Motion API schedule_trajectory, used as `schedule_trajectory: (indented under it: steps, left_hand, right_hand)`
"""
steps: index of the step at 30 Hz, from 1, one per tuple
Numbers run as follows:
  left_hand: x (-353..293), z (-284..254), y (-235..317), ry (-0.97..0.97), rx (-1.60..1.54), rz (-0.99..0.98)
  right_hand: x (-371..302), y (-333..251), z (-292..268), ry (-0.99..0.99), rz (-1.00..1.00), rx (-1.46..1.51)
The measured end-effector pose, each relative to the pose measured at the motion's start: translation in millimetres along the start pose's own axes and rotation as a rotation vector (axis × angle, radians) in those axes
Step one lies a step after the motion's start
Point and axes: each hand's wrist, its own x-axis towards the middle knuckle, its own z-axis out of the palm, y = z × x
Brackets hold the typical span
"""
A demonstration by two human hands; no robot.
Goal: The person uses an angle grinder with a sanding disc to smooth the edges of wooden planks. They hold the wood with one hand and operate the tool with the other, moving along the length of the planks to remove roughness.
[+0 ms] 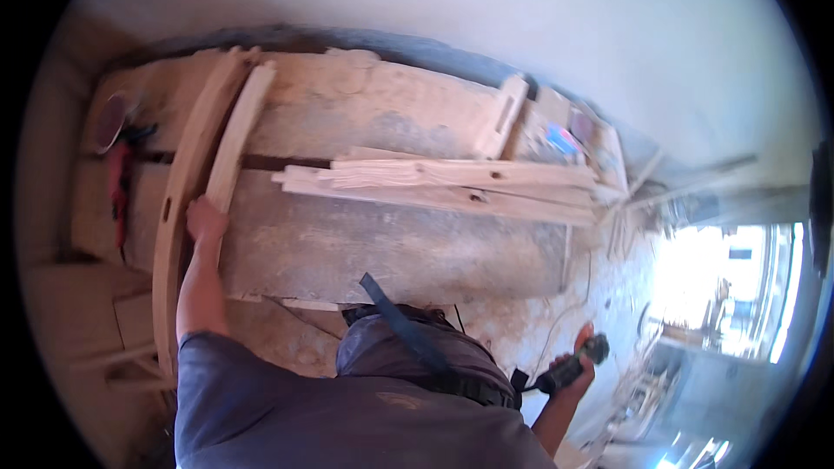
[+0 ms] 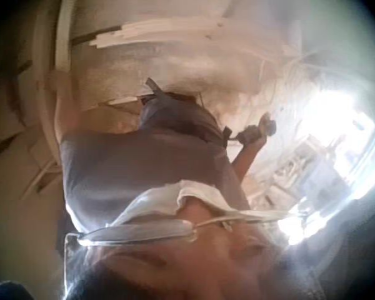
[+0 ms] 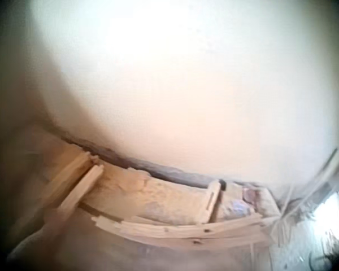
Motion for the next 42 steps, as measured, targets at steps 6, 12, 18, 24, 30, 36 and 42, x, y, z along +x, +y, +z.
schedule_trajectory:
  steps: [6,12,18,24,30,36,42]
  left_hand:
    - [-31.3,45.5,-24.5,-0.369,-0.358,0.055]
    - [-165.2,35.2,-18.0,-0.718,-1.304,0.145]
    - [-301.0,-47.4,86.0,-0.680,-1.103,0.445]
    - [-393.9,-74.9,173.4,-0.856,-0.890,0.580]
    - [-424.0,-63.7,256.2,-0.642,-0.397,0.869]
    - [-436.5,-50.3,353.4,-0.362,0.034,1.079]
    - [-431.2,-32.6,468.4,-0.310,0.218,1.239]
  right_hand:
    - [-10.9,18.1,3.1,0.114,0.108,0.066]
    - [-1.1,34.6,-37.1,0.029,0.150,0.213]
    - [29.1,56.9,-96.9,0.045,0.176,0.330]
    - [69.1,73.6,-165.2,0.031,0.301,0.445]
    - [91.1,89.2,-232.1,0.039,0.374,0.534]
    - [89.1,73.2,-252.3,0.137,0.327,0.531]
    - [92.5,51.1,-261.9,0.270,0.294,0.488]
